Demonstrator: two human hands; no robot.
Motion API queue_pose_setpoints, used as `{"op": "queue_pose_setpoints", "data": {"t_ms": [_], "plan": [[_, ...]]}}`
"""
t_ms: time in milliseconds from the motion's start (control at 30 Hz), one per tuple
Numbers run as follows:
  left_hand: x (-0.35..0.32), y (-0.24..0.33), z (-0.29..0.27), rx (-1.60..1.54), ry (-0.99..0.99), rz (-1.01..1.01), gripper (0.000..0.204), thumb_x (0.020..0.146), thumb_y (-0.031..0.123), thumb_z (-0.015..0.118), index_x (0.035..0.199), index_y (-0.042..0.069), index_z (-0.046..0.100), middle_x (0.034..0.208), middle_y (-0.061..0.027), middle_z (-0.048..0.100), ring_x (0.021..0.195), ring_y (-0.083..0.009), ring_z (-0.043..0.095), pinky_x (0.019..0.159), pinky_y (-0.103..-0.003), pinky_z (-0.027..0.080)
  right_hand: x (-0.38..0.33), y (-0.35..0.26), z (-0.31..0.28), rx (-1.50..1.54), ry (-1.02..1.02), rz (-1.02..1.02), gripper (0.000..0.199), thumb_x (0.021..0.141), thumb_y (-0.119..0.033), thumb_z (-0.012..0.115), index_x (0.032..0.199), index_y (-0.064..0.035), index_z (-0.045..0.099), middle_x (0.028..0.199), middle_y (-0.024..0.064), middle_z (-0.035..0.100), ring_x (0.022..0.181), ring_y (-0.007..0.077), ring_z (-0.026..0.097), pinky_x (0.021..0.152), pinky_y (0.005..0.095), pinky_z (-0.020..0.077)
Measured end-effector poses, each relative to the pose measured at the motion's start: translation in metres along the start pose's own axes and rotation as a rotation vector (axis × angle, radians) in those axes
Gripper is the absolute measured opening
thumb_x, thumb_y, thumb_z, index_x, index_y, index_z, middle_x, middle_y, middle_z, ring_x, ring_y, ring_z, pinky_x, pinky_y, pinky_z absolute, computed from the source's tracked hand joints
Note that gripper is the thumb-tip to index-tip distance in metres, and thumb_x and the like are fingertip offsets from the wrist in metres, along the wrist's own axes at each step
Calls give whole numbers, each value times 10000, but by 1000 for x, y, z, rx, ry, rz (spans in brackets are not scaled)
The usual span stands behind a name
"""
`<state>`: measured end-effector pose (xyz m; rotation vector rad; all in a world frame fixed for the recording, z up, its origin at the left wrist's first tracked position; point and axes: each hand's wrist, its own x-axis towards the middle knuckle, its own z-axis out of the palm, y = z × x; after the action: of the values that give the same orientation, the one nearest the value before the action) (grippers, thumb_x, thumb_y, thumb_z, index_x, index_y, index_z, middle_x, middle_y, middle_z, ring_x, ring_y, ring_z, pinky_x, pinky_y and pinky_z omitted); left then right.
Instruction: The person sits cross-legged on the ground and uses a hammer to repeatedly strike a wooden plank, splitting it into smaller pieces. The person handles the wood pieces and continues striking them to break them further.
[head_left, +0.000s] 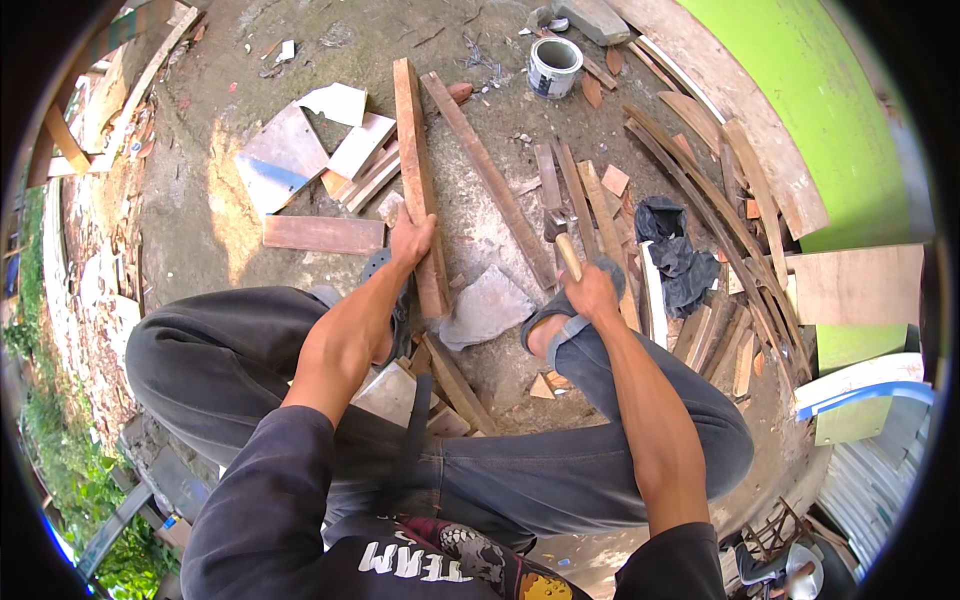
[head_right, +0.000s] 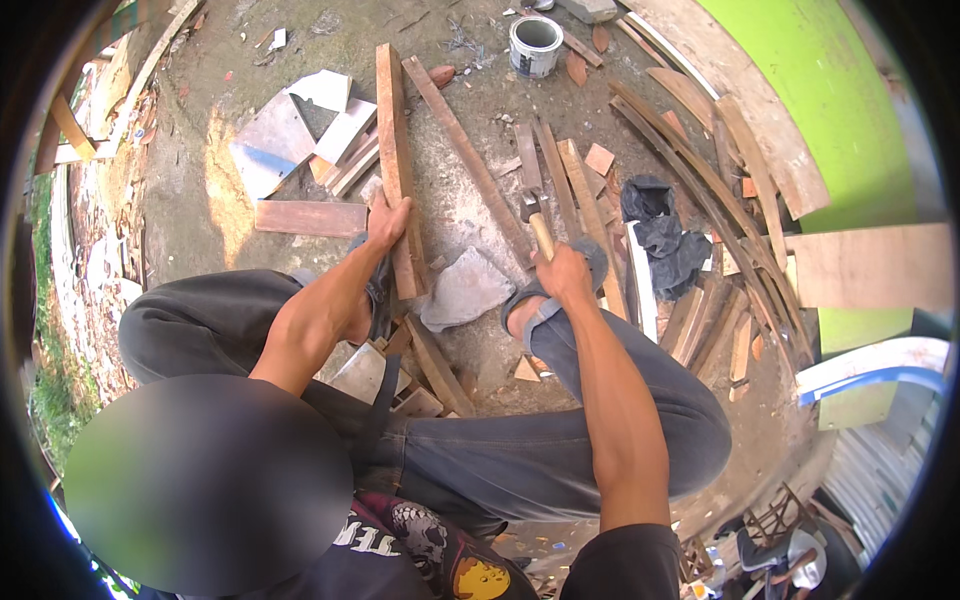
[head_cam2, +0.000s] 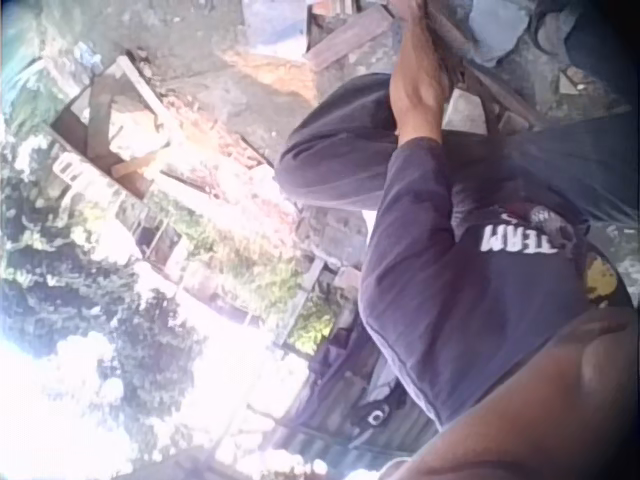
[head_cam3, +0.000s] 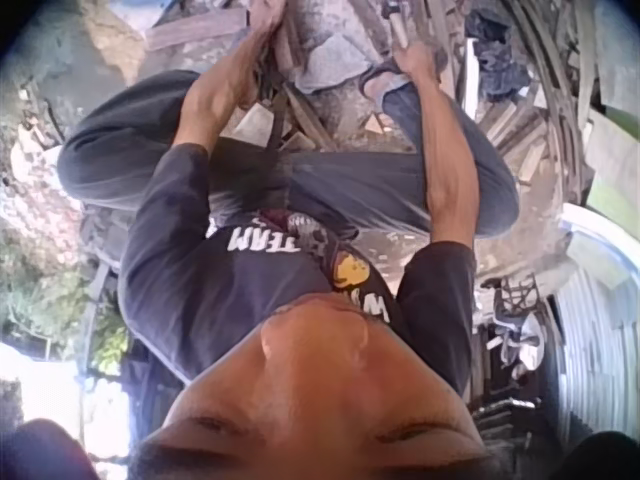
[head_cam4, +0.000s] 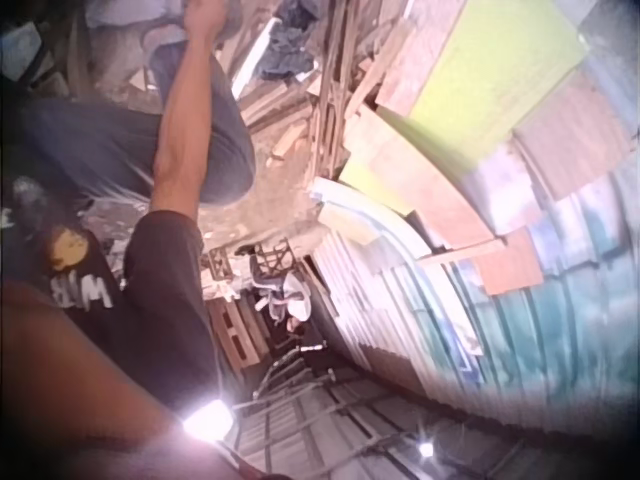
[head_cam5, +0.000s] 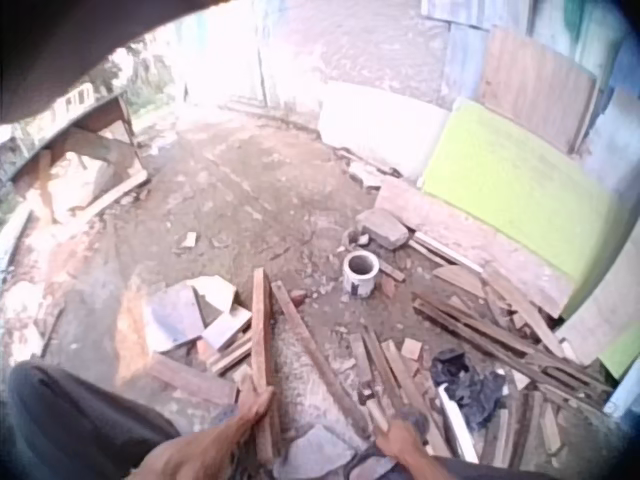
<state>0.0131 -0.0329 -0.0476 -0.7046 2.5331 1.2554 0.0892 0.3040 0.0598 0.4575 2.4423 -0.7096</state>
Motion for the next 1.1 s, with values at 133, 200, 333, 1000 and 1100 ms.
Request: {"op": "queue_pose_setpoints", "data": {"t_ms": [133,200,333,1000,1100], "plan": [[4,-7,4,56,-37,-10,792,808,425,650,1442,24,397,1237,-295,622,1149,-439,607,984,-456,474,-22,-7,6,85,-42,37,485,875,-416,669,995,53,675,913,334,673,943,478,658,854,507,495],[3,-15,6,4,-58,0,807,814,421,652,1455,14,379,1230,-304,622,1143,-436,612,988,-449,471,-31,-8,13,120,-46,29,493,872,-423,673,987,56,672,883,337,668,924,475,660,841,500,496],[-8,4,24,-211,-99,-15,723,830,368,657,1397,-13,421,1183,-274,646,1105,-392,638,974,-445,475,-38,-14,7,98,-34,43,478,874,-416,671,958,54,671,875,336,666,908,483,657,829,507,498],[13,30,-13,28,43,13,778,812,386,632,1451,23,378,1204,-293,639,1131,-438,618,984,-465,471,-29,-22,25,168,10,-4,471,884,-384,666,920,84,635,864,356,656,888,508,651,825,530,499],[13,22,-14,96,29,-32,784,816,390,625,1455,13,372,1210,-298,636,1130,-443,618,990,-464,470,-31,-26,32,143,-40,-11,470,887,-382,664,933,85,631,862,360,654,885,510,652,816,534,501]]}}
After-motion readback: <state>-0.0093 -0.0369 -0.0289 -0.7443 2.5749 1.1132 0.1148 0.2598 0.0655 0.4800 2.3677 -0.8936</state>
